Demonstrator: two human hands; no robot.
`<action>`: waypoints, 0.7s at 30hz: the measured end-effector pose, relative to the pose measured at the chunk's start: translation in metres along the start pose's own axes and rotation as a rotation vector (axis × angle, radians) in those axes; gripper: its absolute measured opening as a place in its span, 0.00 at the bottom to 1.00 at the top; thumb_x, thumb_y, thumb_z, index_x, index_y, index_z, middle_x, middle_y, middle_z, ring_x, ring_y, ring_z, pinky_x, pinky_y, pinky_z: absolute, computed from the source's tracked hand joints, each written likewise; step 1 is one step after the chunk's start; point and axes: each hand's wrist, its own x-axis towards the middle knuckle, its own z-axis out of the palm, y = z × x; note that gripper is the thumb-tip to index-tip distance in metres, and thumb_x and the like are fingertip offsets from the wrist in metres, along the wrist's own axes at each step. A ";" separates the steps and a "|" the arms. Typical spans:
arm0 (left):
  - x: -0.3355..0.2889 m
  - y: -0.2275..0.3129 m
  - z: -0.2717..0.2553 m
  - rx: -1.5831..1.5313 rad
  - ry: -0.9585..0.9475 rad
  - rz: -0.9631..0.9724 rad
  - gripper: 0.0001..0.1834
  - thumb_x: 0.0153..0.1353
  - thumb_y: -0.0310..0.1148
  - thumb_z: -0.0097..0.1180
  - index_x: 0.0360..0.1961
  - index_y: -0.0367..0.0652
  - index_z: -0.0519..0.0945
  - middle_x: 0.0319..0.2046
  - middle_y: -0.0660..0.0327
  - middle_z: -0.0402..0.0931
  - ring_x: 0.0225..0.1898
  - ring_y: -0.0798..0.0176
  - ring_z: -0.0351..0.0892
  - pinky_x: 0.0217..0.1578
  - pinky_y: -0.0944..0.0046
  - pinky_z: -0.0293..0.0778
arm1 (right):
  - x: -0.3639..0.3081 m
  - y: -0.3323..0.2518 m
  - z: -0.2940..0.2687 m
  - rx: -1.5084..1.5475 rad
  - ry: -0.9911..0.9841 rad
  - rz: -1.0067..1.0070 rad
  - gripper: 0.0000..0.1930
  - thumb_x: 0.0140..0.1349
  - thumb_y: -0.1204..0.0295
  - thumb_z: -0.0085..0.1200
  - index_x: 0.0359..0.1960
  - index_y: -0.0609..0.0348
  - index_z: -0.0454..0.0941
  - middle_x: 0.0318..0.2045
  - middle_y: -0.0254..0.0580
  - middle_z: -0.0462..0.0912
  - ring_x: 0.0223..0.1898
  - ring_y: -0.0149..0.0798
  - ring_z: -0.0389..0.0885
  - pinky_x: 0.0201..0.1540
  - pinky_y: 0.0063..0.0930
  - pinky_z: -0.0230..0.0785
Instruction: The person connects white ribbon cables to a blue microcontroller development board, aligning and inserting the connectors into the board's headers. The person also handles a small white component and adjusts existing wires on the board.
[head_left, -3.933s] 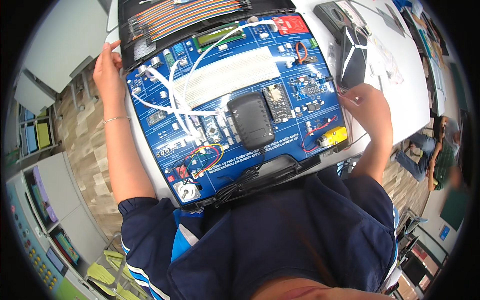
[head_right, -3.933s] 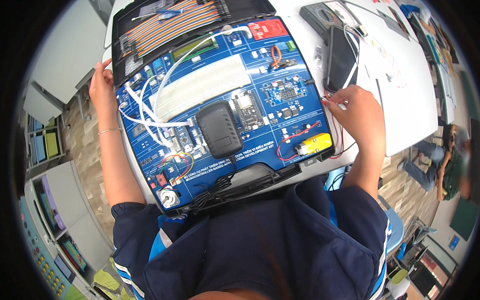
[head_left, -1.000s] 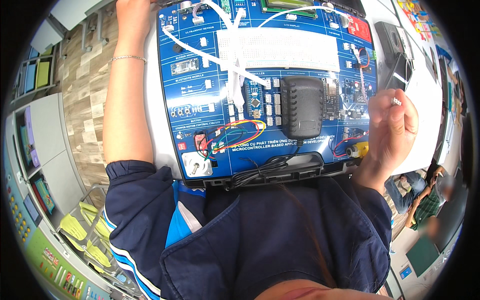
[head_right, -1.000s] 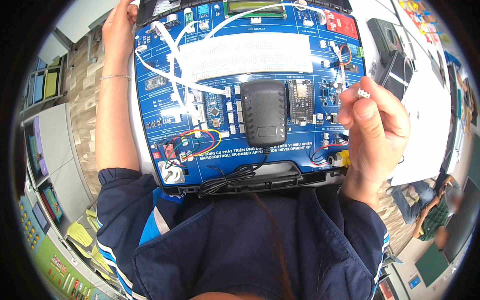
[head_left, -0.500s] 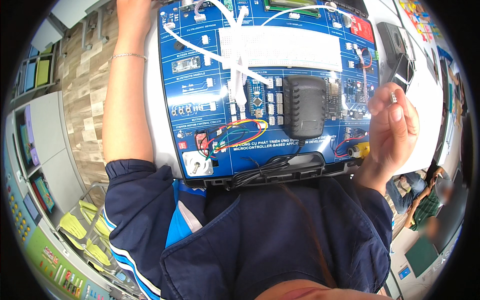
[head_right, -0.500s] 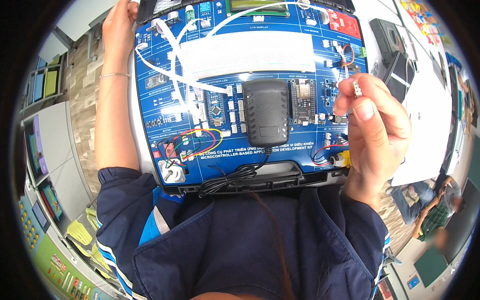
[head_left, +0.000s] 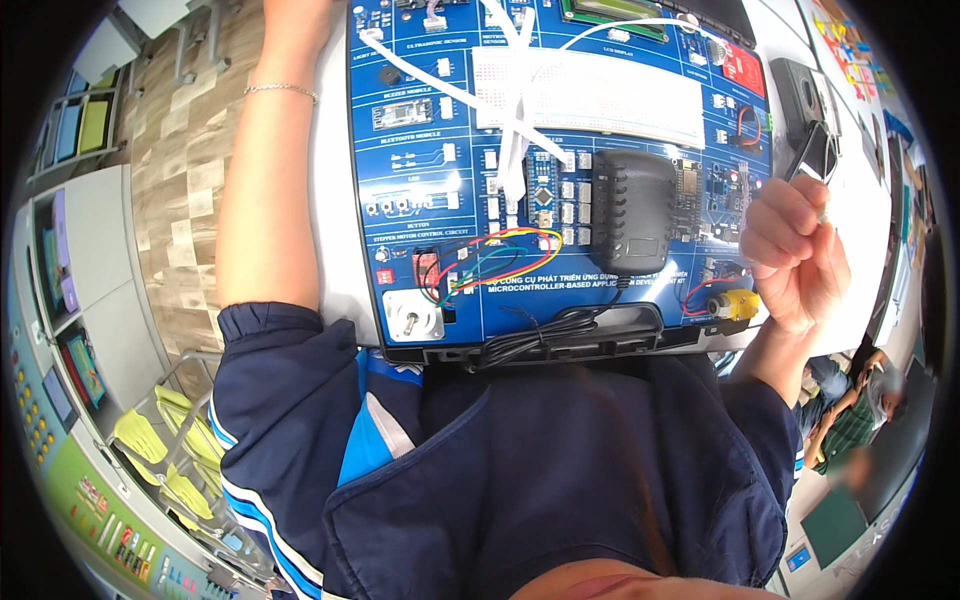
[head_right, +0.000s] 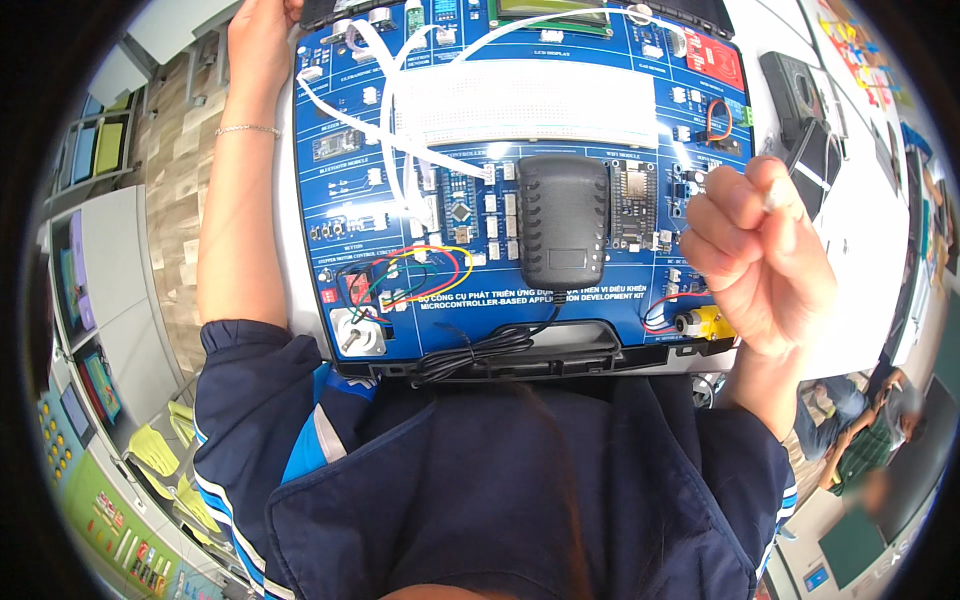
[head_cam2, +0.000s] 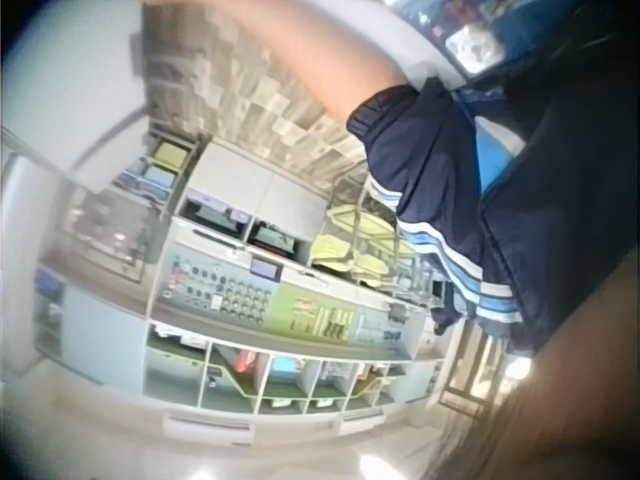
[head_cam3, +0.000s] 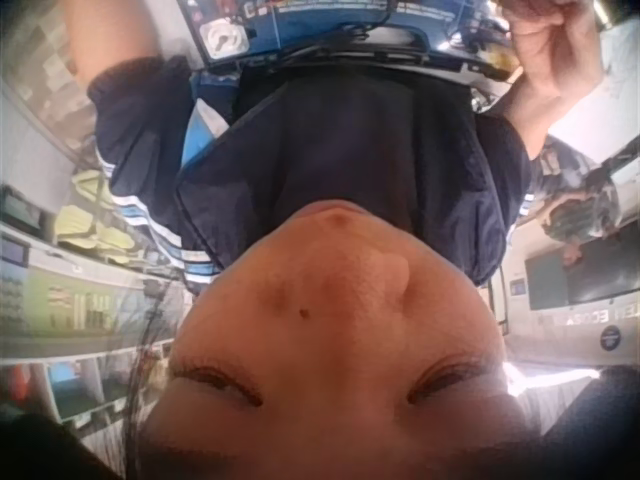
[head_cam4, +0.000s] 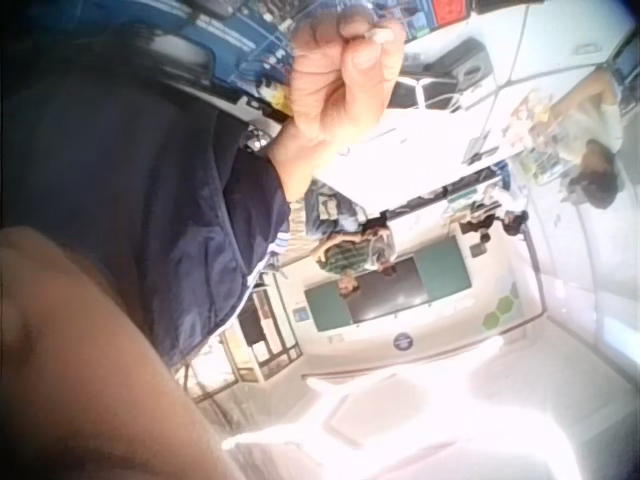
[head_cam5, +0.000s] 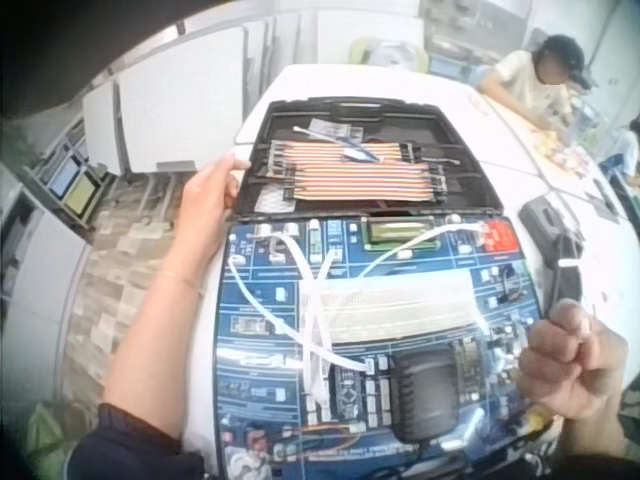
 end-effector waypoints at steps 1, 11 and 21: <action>-0.001 0.000 0.001 0.004 0.001 0.006 0.18 0.74 0.43 0.53 0.41 0.38 0.85 0.20 0.73 0.67 0.21 0.77 0.62 0.23 0.74 0.56 | 0.001 -0.001 0.002 -0.058 0.018 -0.014 0.14 0.68 0.73 0.62 0.53 0.59 0.76 0.37 0.32 0.71 0.33 0.26 0.67 0.37 0.21 0.63; 0.002 -0.005 -0.005 0.026 -0.004 0.020 0.18 0.75 0.43 0.52 0.40 0.39 0.85 0.20 0.74 0.67 0.20 0.78 0.61 0.22 0.74 0.56 | 0.046 0.022 0.061 -1.333 0.013 -0.178 0.08 0.58 0.85 0.62 0.38 0.65 0.87 0.37 0.44 0.85 0.34 0.31 0.81 0.36 0.22 0.72; 0.003 -0.006 0.006 -0.016 -0.028 0.037 0.17 0.74 0.41 0.52 0.40 0.38 0.86 0.20 0.73 0.67 0.22 0.77 0.62 0.24 0.73 0.58 | 0.074 0.040 0.080 -1.852 -0.005 -0.019 0.07 0.53 0.82 0.68 0.35 0.66 0.86 0.28 0.39 0.81 0.29 0.30 0.82 0.32 0.23 0.74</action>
